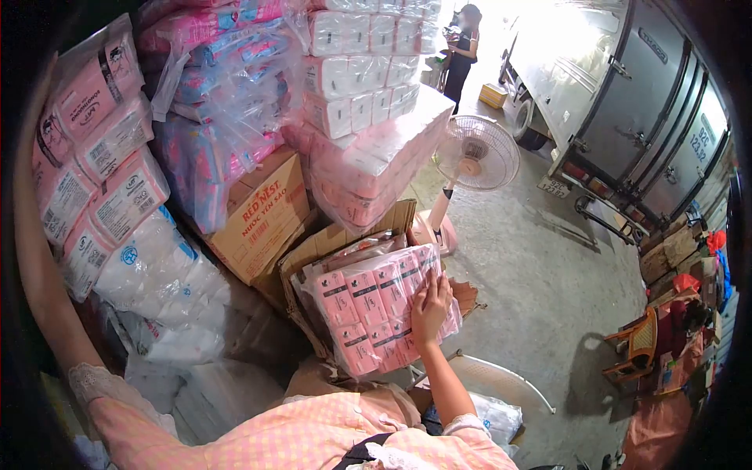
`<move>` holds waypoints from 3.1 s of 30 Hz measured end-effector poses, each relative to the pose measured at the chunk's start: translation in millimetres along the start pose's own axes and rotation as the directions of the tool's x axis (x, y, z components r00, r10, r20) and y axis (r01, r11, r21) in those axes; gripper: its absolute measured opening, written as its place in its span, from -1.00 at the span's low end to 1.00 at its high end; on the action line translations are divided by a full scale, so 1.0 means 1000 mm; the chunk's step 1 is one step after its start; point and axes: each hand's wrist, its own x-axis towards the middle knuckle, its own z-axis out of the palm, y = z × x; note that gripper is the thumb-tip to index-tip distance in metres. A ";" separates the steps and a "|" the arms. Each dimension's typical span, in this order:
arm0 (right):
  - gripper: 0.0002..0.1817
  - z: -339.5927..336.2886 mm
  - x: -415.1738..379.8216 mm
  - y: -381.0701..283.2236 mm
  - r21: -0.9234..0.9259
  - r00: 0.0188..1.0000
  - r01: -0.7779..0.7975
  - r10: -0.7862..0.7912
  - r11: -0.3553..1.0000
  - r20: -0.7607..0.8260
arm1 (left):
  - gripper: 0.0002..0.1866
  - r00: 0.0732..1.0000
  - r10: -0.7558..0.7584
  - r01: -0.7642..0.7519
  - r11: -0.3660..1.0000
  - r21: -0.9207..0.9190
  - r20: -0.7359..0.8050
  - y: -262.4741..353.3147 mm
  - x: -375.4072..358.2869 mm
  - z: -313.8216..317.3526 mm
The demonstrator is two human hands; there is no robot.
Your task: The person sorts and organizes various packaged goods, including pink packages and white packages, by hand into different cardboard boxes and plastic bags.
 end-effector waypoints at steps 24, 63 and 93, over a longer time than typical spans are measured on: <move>-0.43 0.003 0.000 -0.001 -0.063 0.998 -0.006 0.009 0.998 0.055 | -0.49 0.988 -0.111 0.131 0.968 -0.213 0.103 0.155 -0.052 -0.112; -0.42 -0.007 0.006 -0.128 0.599 0.667 -0.684 -0.024 -0.415 0.745 | -0.52 0.566 0.343 0.780 0.071 -0.621 0.750 0.371 -0.216 0.042; -0.40 0.039 0.168 -0.143 0.119 0.909 0.416 -0.414 0.902 -0.040 | -0.46 0.549 0.164 0.310 0.870 -0.382 0.819 0.436 -0.293 0.155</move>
